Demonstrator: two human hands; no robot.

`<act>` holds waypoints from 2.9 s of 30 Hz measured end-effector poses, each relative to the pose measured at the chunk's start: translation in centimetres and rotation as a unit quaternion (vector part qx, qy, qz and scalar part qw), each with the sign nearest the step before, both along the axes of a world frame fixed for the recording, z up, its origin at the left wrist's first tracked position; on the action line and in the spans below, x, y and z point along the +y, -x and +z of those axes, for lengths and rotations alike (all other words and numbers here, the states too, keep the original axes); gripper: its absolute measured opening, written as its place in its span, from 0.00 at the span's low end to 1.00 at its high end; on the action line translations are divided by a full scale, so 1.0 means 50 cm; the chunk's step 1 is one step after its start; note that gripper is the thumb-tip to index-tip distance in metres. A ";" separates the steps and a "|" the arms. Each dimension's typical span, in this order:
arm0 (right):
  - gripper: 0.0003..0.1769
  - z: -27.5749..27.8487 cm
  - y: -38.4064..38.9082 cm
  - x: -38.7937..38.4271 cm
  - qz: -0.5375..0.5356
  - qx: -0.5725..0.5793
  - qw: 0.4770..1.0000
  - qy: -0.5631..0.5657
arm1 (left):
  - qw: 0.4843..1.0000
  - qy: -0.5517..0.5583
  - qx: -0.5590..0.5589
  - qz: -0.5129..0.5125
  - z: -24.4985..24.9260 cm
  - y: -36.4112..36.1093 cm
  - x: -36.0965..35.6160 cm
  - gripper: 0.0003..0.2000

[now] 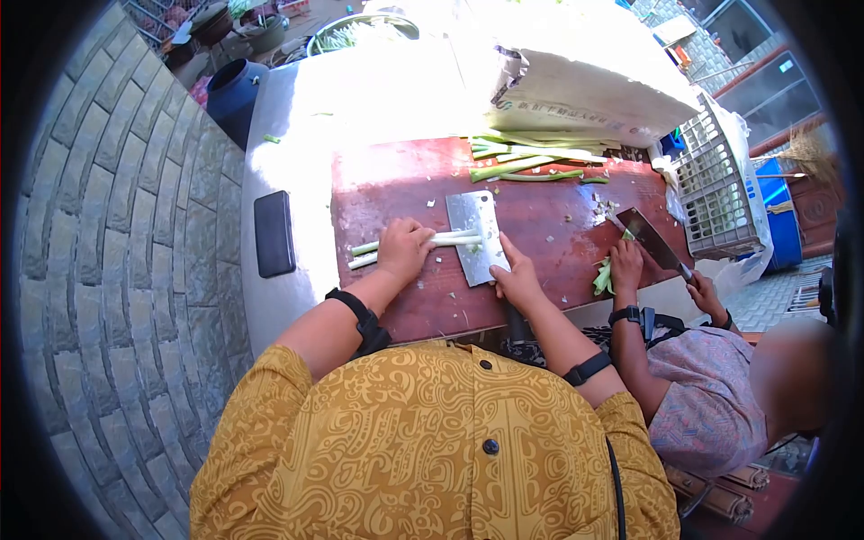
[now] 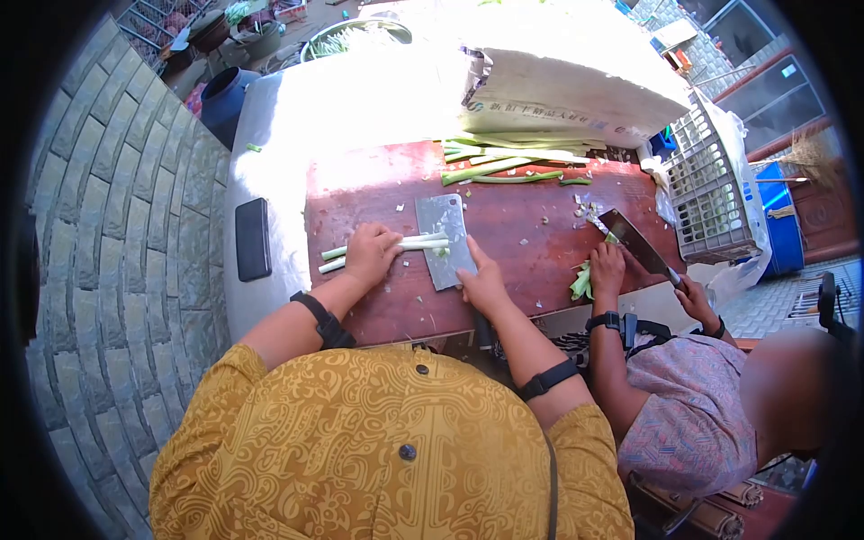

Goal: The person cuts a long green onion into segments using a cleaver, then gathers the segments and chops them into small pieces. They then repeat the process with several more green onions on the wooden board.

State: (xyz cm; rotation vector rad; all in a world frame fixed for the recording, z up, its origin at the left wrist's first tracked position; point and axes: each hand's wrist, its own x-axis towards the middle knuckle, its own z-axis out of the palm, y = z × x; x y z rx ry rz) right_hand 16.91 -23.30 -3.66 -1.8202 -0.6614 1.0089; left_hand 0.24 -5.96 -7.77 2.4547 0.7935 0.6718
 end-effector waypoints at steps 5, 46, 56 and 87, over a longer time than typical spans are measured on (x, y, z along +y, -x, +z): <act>0.40 -0.007 -0.005 -0.059 0.010 0.005 1.000 -0.008 | 1.000 -0.001 -0.020 -0.006 -0.003 0.008 0.003 0.07; 0.35 0.030 0.021 0.000 0.078 0.159 0.984 -0.023 | 0.997 0.005 0.068 0.039 0.044 0.209 0.047 0.11; 0.34 0.030 0.052 -0.072 0.051 0.036 0.997 0.048 | 0.994 0.066 0.062 0.055 0.037 0.213 0.037 0.12; 0.33 -0.013 0.073 -0.027 0.085 -0.053 0.994 0.040 | 0.998 0.043 0.022 0.030 0.011 0.203 0.046 0.07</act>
